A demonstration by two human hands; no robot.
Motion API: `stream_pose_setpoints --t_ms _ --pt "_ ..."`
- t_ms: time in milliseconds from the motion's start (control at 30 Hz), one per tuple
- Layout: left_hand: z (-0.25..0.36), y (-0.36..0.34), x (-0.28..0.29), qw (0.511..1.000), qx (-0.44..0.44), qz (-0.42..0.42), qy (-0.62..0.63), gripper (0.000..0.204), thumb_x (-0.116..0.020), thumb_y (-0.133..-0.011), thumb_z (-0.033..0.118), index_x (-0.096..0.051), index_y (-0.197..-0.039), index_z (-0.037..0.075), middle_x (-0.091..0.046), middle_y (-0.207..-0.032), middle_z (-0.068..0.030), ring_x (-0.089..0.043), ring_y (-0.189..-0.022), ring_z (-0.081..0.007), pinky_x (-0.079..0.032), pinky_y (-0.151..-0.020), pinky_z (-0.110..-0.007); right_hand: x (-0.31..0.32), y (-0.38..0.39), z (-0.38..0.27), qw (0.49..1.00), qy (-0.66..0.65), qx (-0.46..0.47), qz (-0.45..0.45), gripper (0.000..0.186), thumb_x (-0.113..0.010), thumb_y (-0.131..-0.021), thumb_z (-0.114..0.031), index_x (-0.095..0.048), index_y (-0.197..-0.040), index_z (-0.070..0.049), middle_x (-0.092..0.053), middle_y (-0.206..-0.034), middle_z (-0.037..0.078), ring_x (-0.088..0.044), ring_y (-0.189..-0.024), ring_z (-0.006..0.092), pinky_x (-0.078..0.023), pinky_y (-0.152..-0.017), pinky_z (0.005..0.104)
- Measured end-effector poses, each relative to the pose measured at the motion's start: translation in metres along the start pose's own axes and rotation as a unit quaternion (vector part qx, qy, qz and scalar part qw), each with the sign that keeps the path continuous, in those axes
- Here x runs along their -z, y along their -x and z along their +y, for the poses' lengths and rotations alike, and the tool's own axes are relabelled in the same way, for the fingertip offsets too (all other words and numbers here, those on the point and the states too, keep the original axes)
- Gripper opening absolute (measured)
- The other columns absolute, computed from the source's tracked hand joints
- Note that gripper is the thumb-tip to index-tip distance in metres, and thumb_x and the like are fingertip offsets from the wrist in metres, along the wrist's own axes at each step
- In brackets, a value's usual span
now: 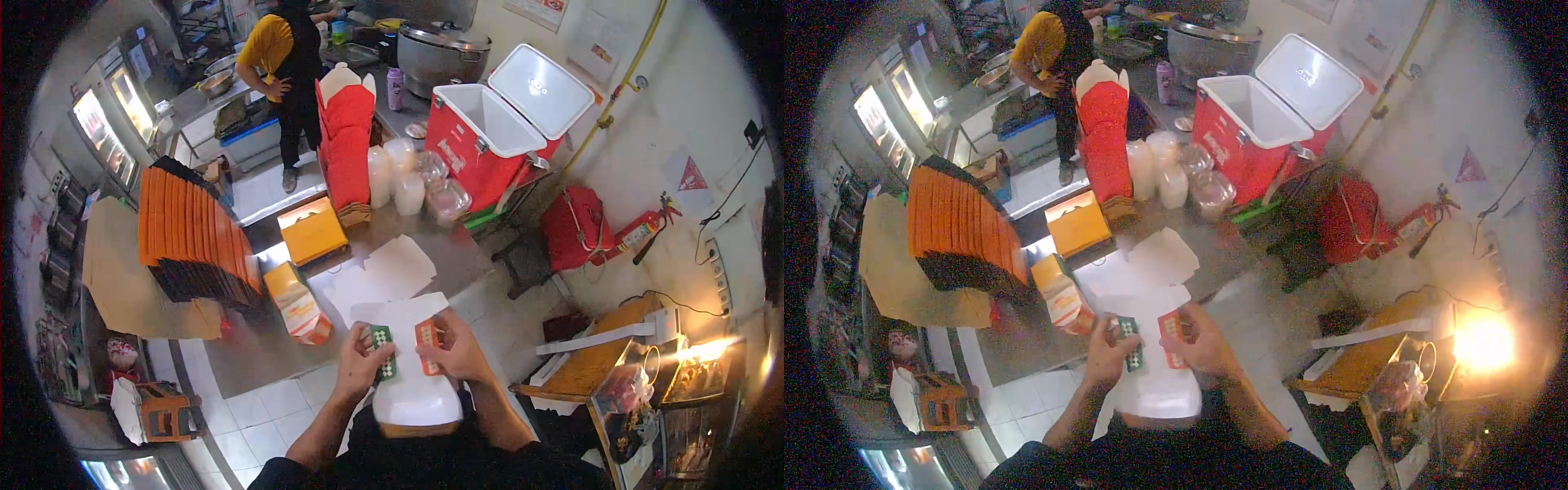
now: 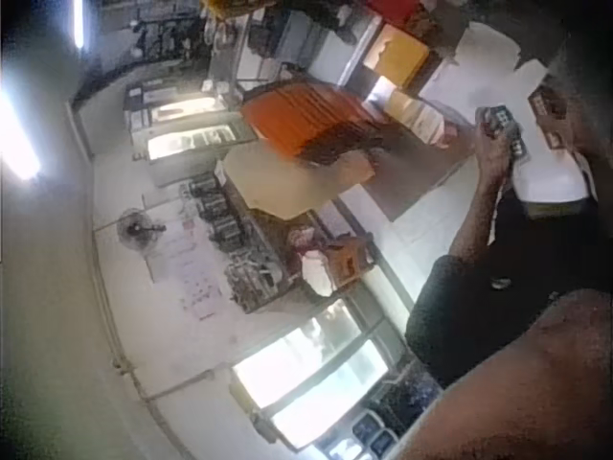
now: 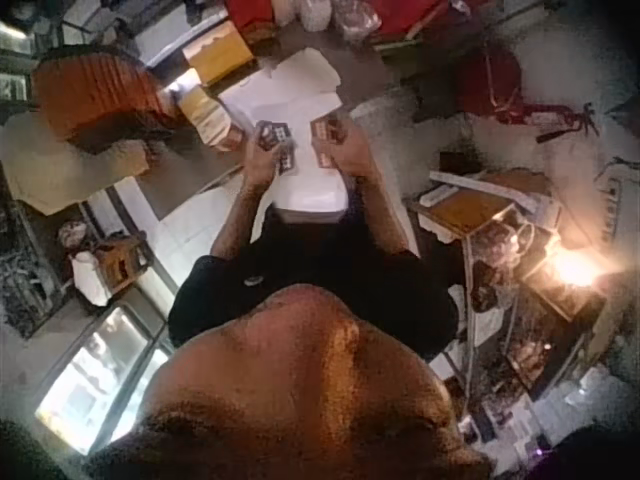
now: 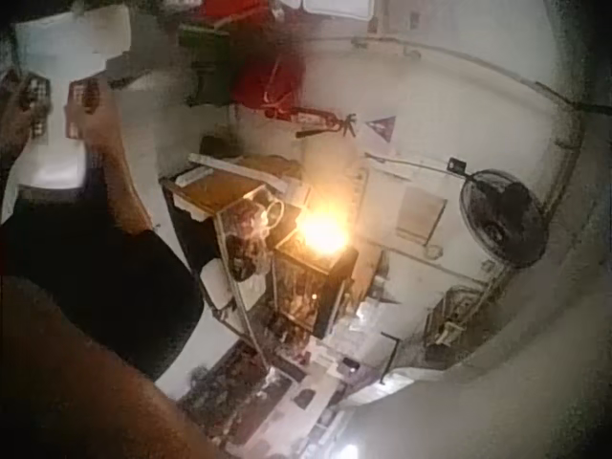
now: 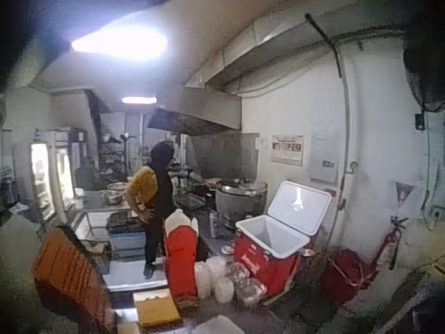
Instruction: The person folds flat cardboard cutouts into small food boxes by hand at a counter, creasing the edges and tucking in the tabs.
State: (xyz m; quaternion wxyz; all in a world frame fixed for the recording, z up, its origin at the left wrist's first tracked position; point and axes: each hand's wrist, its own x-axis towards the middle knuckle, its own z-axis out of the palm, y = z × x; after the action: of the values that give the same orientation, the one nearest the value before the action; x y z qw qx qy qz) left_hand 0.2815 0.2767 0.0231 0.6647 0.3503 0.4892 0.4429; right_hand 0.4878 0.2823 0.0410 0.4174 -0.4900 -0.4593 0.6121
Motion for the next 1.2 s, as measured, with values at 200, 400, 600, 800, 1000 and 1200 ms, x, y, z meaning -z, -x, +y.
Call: stream_pose_setpoints --t_ms 200,400,600,800,1000,1200 --pt "-0.013 0.017 -0.04 0.996 -0.09 0.005 0.013 0.059 -0.068 -0.089 -0.001 -0.046 -0.143 0.004 -0.07 -0.104 -0.0103 -0.066 -0.09 -0.0132 -0.055 -0.077 -0.025 0.031 0.031 -0.006 0.983 0.177 0.032 0.038 0.056 -0.077 -0.08 -0.01 -0.054 -0.13 0.0 -0.066 -0.11 0.011 -0.067 -0.096 0.0176 -0.055 -0.084 0.0336" --pt "-0.027 0.041 -0.097 0.988 -0.081 -0.033 -0.128 0.034 -0.071 -0.09 0.007 -0.068 -0.123 0.002 -0.071 -0.106 -0.0064 -0.064 -0.091 -0.0098 -0.054 -0.077 -0.025 0.083 0.078 -0.019 0.953 0.235 0.185 0.05 0.053 -0.074 -0.08 -0.006 -0.059 -0.13 -0.004 -0.065 -0.117 0.011 -0.068 -0.096 0.0198 -0.057 -0.081 0.0318" --pt "-0.057 0.078 -0.169 0.99 -0.091 -0.041 -0.097 0.034 -0.07 -0.091 0.009 -0.065 -0.124 0.003 -0.068 -0.111 -0.0043 -0.064 -0.091 -0.0098 -0.054 -0.08 -0.026 0.151 0.137 -0.007 0.966 0.178 0.159 0.101 0.044 -0.071 -0.082 -0.005 -0.063 -0.125 -0.002 -0.065 -0.119 0.013 -0.069 -0.095 0.0218 -0.058 -0.079 0.0321" --pt "-0.083 0.109 -0.194 0.967 -0.179 0.05 -0.175 0.018 -0.068 -0.093 0.007 -0.066 -0.11 0.003 -0.067 -0.109 -0.005 -0.063 -0.092 -0.0143 -0.052 -0.081 -0.029 0.19 0.164 0.032 0.972 0.13 0.078 0.178 0.029 -0.067 -0.084 -0.002 -0.068 -0.114 -0.001 -0.068 -0.113 0.012 -0.069 -0.087 0.0192 -0.056 -0.071 0.0295" --pt "-0.111 0.139 -0.209 0.964 -0.147 0.139 -0.173 0.019 -0.059 -0.1 0.019 -0.057 -0.108 0.002 -0.066 -0.106 -0.0145 -0.066 -0.085 -0.025 -0.054 -0.081 -0.035 0.176 0.187 0.014 0.905 0.317 0.228 0.172 0.026 -0.063 -0.085 0.0 -0.069 -0.11 -0.007 -0.067 -0.098 0.01 -0.067 -0.087 0.023 -0.055 -0.072 0.0298" --pt "-0.119 0.153 -0.21 0.982 -0.01 0.057 0.179 0.029 -0.057 -0.103 0.028 -0.052 -0.115 0.002 -0.065 -0.108 -0.0132 -0.066 -0.094 -0.0197 -0.055 -0.086 -0.035 0.161 0.201 -0.001 0.877 0.339 0.31 -0.143 0.028 -0.069 -0.084 -0.005 -0.069 -0.111 -0.008 -0.071 -0.099 0.011 -0.069 -0.091 0.028 -0.055 -0.079 0.0351"
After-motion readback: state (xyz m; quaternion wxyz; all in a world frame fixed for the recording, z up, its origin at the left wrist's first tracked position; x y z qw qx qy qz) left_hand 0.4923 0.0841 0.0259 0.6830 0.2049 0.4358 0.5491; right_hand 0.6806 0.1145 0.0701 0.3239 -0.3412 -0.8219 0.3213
